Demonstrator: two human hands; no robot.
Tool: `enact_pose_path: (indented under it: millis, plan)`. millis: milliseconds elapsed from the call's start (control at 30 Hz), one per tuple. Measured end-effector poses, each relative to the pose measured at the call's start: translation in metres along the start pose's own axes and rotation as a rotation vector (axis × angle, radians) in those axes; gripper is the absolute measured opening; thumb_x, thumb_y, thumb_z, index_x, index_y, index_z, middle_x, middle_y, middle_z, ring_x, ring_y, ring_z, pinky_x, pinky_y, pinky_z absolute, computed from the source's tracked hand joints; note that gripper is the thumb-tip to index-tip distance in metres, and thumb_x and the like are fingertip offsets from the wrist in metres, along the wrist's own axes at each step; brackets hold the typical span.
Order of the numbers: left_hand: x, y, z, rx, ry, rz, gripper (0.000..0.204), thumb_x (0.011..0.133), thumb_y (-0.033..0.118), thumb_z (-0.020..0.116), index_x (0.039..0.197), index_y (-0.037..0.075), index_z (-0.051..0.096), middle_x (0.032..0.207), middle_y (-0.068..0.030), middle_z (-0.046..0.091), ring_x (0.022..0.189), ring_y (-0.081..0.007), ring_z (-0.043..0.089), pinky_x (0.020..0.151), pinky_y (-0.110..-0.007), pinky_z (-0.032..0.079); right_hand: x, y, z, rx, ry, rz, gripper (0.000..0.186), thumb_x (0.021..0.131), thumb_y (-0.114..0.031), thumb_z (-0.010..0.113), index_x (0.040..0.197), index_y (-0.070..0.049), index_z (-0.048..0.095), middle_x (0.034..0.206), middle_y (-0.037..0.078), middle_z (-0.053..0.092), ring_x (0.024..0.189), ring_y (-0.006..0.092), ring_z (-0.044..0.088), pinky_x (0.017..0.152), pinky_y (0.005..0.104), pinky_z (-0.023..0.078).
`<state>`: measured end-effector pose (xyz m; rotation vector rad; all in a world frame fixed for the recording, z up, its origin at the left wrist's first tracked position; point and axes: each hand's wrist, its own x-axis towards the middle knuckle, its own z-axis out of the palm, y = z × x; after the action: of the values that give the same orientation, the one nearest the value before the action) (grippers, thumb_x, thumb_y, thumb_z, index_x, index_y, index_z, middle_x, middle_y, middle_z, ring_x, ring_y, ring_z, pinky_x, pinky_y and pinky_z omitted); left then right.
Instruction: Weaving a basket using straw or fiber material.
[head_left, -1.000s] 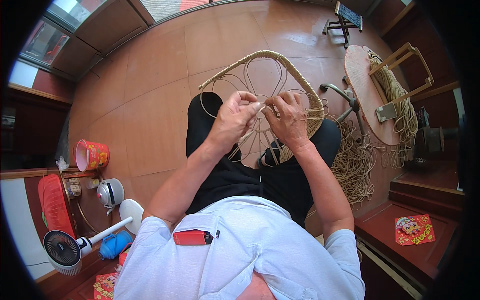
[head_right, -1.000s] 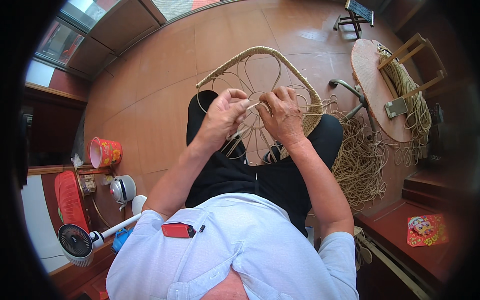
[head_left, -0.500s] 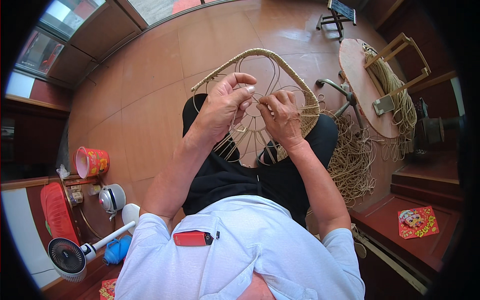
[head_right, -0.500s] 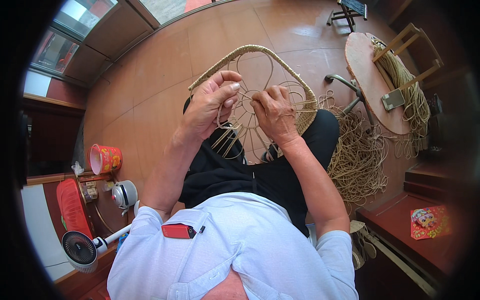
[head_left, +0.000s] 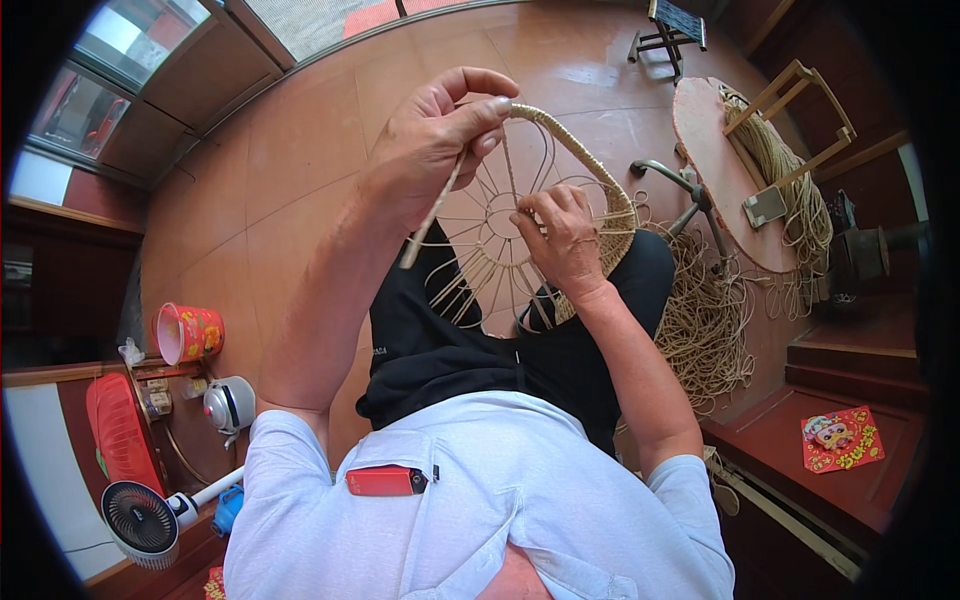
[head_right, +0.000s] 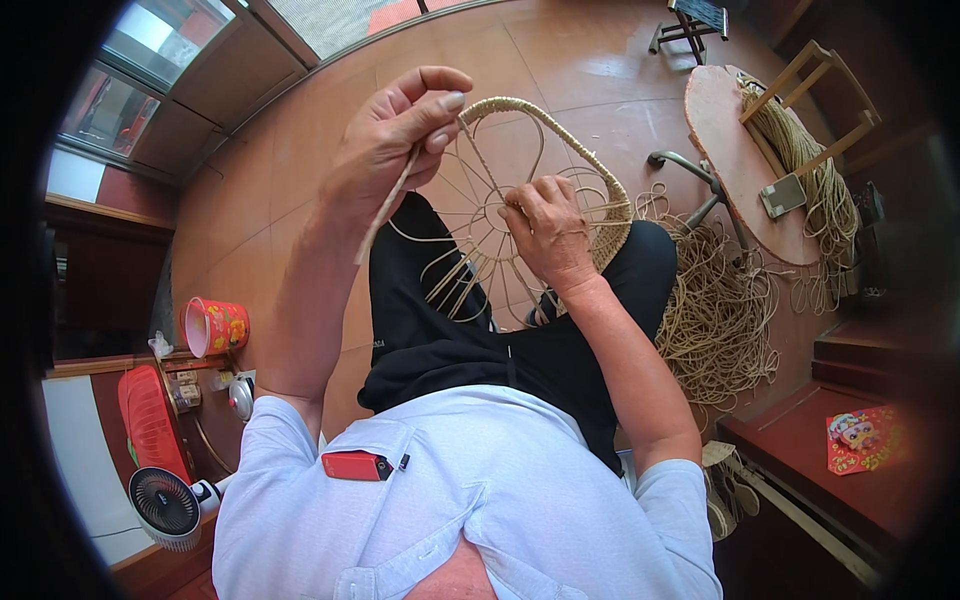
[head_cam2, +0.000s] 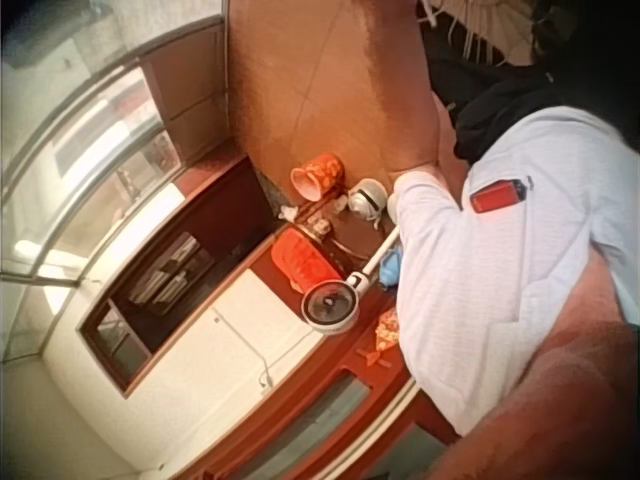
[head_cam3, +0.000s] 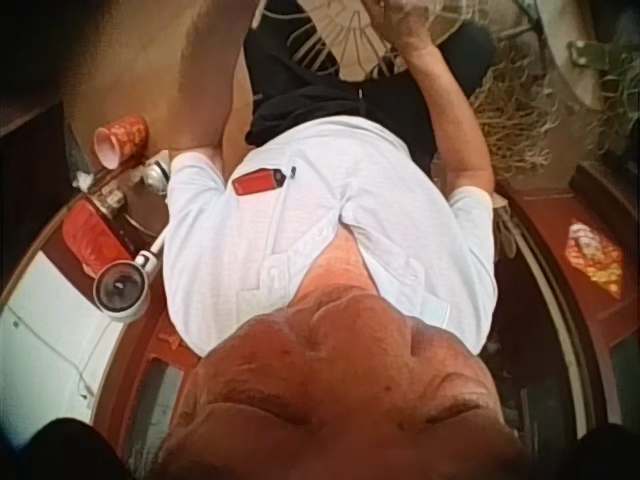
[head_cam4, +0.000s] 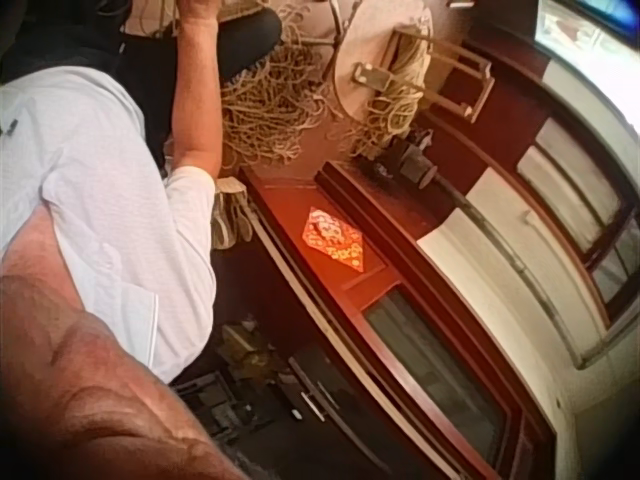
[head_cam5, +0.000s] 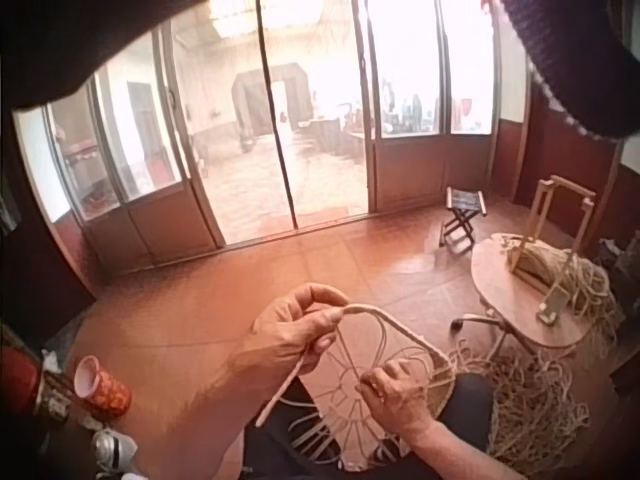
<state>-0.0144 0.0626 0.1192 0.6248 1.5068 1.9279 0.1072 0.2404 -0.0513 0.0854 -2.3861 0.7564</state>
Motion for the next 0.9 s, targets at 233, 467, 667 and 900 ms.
enact_pose_path:
  millis: [233, 467, 667, 900]
  plan:
    - [0.018, 0.053, 0.001, -0.021, -0.025, 0.233, 0.035, 0.122, 0.031, 0.057, 0.142, 0.004, 0.067, 0.085, 0.0017, 0.064, 0.059, -0.0029, 0.047, 0.05, -0.021, 0.04, -0.004, -0.005, 0.005, -0.043, 0.018, 0.083, 0.008, 0.096, -0.015, 0.083, 0.1, -0.01, 0.078, 0.103, 0.007, 0.068, 0.111, 0.0331, 0.064, 0.09, 0.0465, 0.057]
    - [0.035, -0.014, -0.051, 0.34, 0.144, 0.406, 0.042, 0.124, 0.037, 0.049, 0.122, 0.004, 0.076, 0.103, -0.0076, 0.077, 0.066, -0.0098, 0.064, 0.06, -0.027, 0.055, -0.005, -0.003, 0.008, -0.018, 0.034, 0.102, 0.008, 0.096, -0.015, 0.083, 0.099, -0.01, 0.077, 0.104, 0.007, 0.067, 0.111, 0.0334, 0.064, 0.09, 0.0466, 0.057]
    - [0.02, -0.108, -0.021, 0.524, 0.036, -0.18, 0.03, 0.114, 0.033, 0.072, 0.124, 0.004, 0.075, 0.084, -0.0009, 0.07, 0.06, -0.0048, 0.058, 0.052, -0.024, 0.047, -0.002, -0.004, 0.008, -0.011, 0.044, 0.086, 0.007, 0.095, -0.015, 0.082, 0.098, -0.01, 0.076, 0.103, 0.008, 0.066, 0.11, 0.0334, 0.064, 0.09, 0.047, 0.057]
    - [0.03, -0.084, -0.01, 0.722, -0.064, -0.018, 0.018, 0.113, 0.019, 0.07, 0.112, 0.003, 0.079, 0.084, -0.0019, 0.076, 0.07, -0.0086, 0.071, 0.064, -0.028, 0.059, -0.011, -0.005, 0.007, -0.016, 0.052, 0.079, 0.009, 0.096, -0.015, 0.082, 0.099, -0.01, 0.076, 0.102, 0.009, 0.066, 0.109, 0.0357, 0.063, 0.09, 0.0482, 0.056]
